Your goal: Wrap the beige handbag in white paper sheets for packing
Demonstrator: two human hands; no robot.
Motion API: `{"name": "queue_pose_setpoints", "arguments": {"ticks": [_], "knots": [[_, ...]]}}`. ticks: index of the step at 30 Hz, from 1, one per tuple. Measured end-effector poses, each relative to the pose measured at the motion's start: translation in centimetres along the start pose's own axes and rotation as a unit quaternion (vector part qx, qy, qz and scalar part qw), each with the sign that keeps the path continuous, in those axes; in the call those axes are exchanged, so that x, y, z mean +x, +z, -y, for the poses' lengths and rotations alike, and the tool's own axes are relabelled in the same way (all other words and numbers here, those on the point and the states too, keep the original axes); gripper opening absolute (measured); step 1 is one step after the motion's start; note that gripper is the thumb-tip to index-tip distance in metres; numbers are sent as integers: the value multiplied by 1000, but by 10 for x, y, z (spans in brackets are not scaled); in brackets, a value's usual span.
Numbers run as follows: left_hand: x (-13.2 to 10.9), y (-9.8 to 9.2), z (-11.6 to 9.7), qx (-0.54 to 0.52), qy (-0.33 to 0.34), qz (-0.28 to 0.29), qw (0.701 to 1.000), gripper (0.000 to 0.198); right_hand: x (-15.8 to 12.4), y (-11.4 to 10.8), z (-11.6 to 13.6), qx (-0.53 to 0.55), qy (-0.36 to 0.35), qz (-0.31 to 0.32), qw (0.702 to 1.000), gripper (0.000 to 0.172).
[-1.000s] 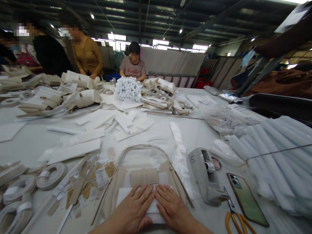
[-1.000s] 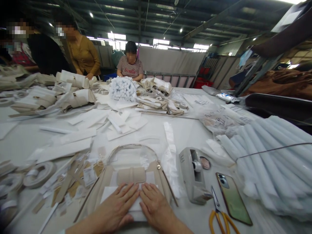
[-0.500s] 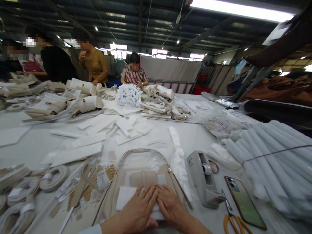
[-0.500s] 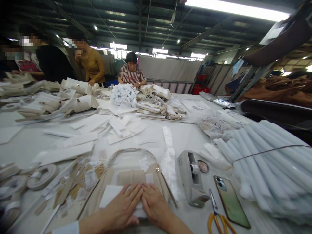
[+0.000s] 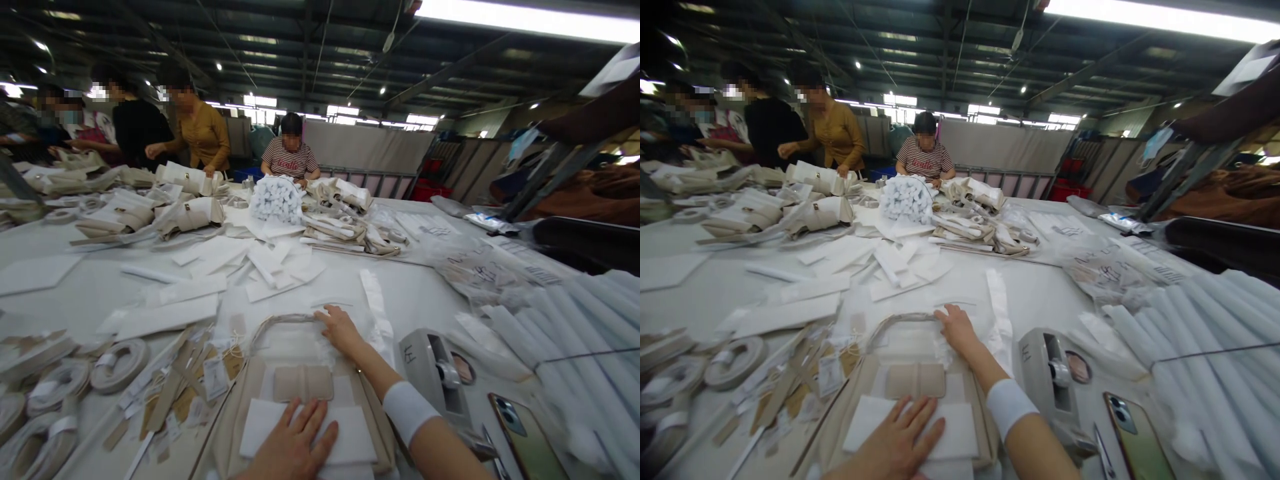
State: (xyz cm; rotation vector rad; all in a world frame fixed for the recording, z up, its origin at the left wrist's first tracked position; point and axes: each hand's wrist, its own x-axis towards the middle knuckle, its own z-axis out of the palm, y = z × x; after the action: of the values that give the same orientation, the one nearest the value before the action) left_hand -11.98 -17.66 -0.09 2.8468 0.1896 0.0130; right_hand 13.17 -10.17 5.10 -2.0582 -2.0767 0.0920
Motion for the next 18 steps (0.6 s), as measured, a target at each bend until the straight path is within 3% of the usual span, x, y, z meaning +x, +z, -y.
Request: {"name": "queue_pose_setpoints", "arguments": {"ticks": [3,6,12,18], "knots": [[-2,-4,-2,-4,-2,-10,1000,78,3,-2,0,2,-12,10,1000,8],[-3,-8,-5,-11,-8,-19,1000,76,-16,-17,-1,13,-13,8,1000,10],[-4,-14,-8,-22,-8,-14,1000,76,-79,-48,8,9,-2,3,1000,22],[-8,-25,-10,-31,4,-24,999,68,-130,-33,28,-15,-134,-66,989,26]]}}
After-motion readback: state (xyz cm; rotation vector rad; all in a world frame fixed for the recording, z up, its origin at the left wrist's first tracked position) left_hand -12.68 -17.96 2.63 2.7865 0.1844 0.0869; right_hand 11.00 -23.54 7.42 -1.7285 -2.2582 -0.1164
